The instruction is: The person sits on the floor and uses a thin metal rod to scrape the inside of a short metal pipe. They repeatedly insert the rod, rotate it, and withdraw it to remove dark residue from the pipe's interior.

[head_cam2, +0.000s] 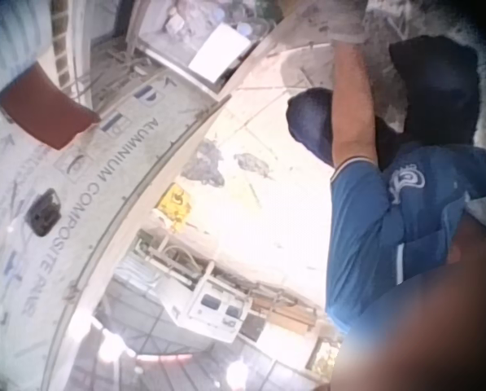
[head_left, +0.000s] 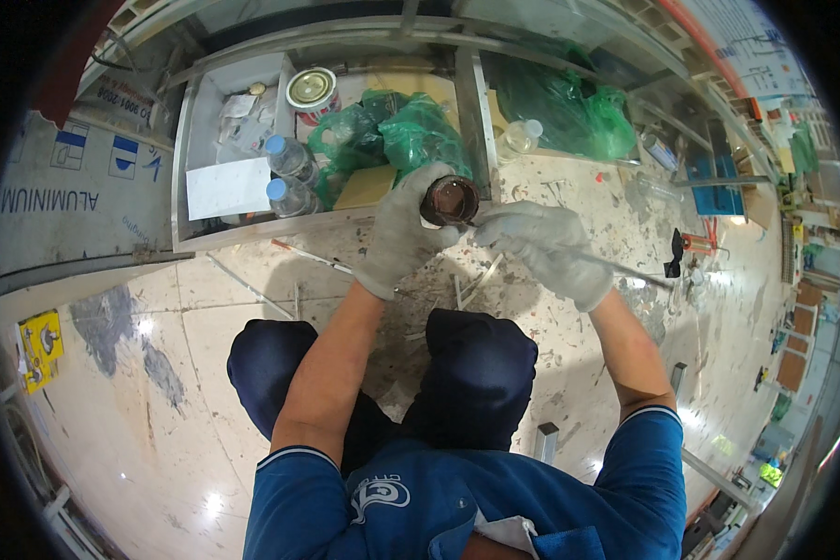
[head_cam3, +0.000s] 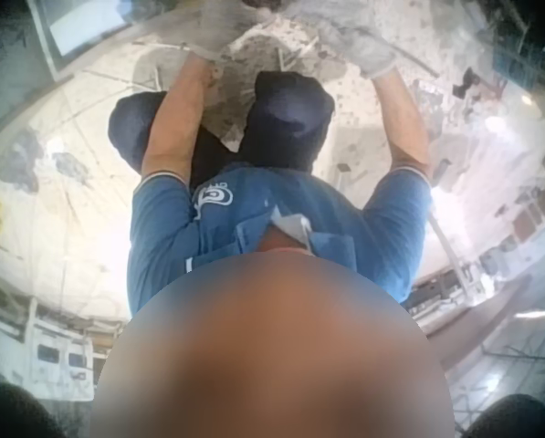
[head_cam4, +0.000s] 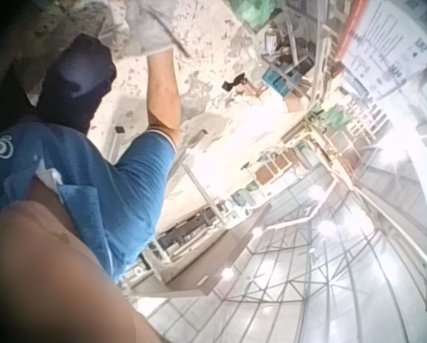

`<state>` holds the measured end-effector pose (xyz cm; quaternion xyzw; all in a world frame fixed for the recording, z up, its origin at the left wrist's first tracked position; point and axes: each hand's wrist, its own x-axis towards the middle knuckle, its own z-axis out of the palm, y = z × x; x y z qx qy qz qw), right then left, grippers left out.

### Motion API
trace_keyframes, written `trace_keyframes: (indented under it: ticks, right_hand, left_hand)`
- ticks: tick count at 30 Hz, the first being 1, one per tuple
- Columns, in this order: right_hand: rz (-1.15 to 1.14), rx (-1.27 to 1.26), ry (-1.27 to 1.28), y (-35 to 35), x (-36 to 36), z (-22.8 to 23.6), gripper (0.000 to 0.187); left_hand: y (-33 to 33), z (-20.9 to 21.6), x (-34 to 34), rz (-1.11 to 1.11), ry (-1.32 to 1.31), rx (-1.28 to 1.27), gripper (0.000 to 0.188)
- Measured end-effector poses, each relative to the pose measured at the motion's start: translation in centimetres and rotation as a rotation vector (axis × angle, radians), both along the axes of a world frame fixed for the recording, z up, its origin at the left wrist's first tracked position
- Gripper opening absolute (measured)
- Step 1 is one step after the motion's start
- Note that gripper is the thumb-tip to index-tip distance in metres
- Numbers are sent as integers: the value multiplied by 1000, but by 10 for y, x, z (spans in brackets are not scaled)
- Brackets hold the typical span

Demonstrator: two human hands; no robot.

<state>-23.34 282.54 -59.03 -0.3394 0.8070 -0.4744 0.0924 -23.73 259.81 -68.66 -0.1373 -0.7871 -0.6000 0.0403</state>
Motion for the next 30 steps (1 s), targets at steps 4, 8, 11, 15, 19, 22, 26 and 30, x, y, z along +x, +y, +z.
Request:
trace_keyframes:
  ticks: [4,8,11,15,19,22,26,30]
  right_hand:
    - [-107,-169,-166,4,-3,2,21]
    - [-79,-56,35,-1,-2,-2,19]
    - [-14,66,59,0,2,-2,25]
    - [-17,-19,-19,3,1,2,30]
    - [-85,69,120,3,-4,5,38]
    - [8,212,294,1,-3,5,17]
    - [12,132,175,0,2,6,23]
    - [43,135,278,-1,-6,11,38]
  left_hand:
    - [3,4,1,3,21,-28,68]
    - [3,6,1,-36,2,-9,69]
    - [-1,3,1,-11,39,-17,68]
    - [0,0,1,-11,-4,9,61]
    - [4,2,0,-22,0,-62,67]
    - [2,4,0,-47,-46,-76,68]
    - [-1,2,2,6,54,-67,67]
    - [3,-2,0,6,104,-61,67]
